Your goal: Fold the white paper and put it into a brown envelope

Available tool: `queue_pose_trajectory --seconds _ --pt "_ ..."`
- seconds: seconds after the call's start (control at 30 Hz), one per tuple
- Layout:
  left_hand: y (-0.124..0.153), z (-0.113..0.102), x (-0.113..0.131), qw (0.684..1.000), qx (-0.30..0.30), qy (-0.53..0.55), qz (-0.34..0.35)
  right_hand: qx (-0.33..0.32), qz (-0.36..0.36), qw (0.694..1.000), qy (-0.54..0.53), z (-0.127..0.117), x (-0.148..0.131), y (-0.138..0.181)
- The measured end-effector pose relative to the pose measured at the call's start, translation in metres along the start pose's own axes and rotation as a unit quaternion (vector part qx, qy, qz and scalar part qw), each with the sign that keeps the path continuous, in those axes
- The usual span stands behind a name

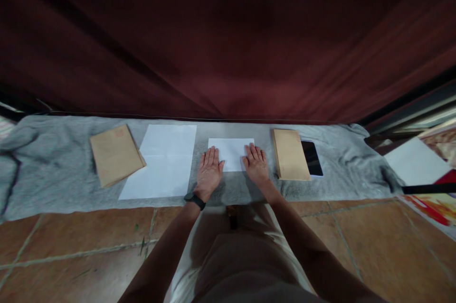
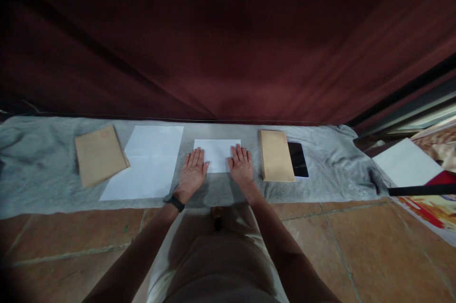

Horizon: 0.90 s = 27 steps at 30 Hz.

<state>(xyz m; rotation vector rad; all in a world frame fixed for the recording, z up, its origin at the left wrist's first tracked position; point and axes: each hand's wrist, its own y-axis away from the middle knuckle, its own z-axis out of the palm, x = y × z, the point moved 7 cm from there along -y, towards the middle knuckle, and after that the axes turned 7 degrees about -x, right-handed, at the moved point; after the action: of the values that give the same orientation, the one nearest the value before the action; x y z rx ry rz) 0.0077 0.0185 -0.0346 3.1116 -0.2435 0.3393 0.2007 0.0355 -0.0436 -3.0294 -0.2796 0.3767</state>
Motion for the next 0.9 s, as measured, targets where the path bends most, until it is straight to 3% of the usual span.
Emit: queue_pose_trajectory --seconds 0.1,0.23,0.33,0.63,0.9 --pt "-0.011 -0.001 0.012 1.000 -0.004 0.008 0.001 0.004 0.002 1.000 -0.003 0.000 -0.001 0.001" --pt "-0.036 0.005 0.039 0.998 -0.022 0.026 0.055 0.010 0.000 1.000 -0.004 -0.001 -0.002 0.001" --pt "-0.048 0.011 0.044 0.998 -0.021 0.025 0.062 0.009 -0.002 1.000 0.000 -0.002 -0.002 0.001" --pt "-0.043 0.006 0.001 1.000 0.003 0.006 0.023 0.010 0.002 1.000 -0.002 -0.002 -0.002 0.001" --pt "-0.006 -0.002 -0.017 0.999 0.041 0.001 -0.012 0.025 0.004 1.000 -0.004 0.000 0.001 0.001"
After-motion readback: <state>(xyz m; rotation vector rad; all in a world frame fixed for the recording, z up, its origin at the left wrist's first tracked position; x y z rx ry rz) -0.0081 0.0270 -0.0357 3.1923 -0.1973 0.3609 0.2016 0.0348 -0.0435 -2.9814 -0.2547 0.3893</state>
